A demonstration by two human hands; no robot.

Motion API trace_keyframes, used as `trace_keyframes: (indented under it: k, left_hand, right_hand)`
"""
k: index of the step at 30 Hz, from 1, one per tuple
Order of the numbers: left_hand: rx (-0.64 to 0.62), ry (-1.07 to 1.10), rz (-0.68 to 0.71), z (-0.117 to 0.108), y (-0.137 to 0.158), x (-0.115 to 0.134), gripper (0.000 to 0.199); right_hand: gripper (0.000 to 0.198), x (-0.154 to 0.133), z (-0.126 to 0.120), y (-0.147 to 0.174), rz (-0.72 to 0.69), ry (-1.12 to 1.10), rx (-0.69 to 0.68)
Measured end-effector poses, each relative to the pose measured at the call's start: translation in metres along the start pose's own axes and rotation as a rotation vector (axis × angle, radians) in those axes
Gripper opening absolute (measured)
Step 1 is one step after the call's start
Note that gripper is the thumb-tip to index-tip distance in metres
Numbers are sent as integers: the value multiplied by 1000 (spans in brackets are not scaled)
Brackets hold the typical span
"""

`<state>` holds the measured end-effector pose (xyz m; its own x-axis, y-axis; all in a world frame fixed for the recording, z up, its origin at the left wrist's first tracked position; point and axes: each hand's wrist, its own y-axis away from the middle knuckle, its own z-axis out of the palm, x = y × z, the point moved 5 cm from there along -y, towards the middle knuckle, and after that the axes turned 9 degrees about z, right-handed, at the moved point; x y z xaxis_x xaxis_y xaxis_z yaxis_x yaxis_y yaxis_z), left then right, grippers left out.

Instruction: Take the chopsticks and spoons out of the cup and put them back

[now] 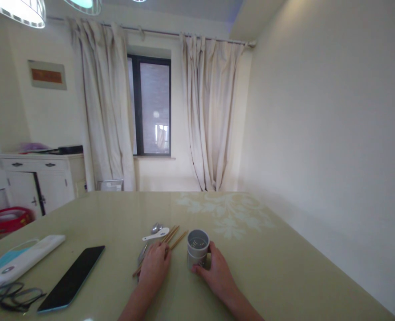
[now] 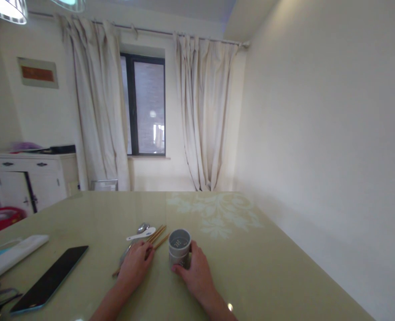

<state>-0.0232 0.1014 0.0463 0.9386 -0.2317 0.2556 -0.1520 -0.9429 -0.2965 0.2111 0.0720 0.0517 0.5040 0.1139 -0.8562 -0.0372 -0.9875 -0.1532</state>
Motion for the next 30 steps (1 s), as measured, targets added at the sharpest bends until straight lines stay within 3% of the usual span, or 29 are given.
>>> trace_keyframes:
  k: [12,22,27,30]
  left_hand:
    - [-2,77,-31,-1,0,2,16]
    - [-37,155,-21,4,3,0,20]
    - [92,311,-47,-4,0,0,25]
    - [221,546,-46,-12,-6,2,24]
  right_hand:
    - [68,-7,-2,2,-5,18,3]
    - [70,-1,0,2,-24,18,2]
    - [69,-7,-2,4,-61,-12,-17]
    - [85,-8,-8,3,-82,-20,-62]
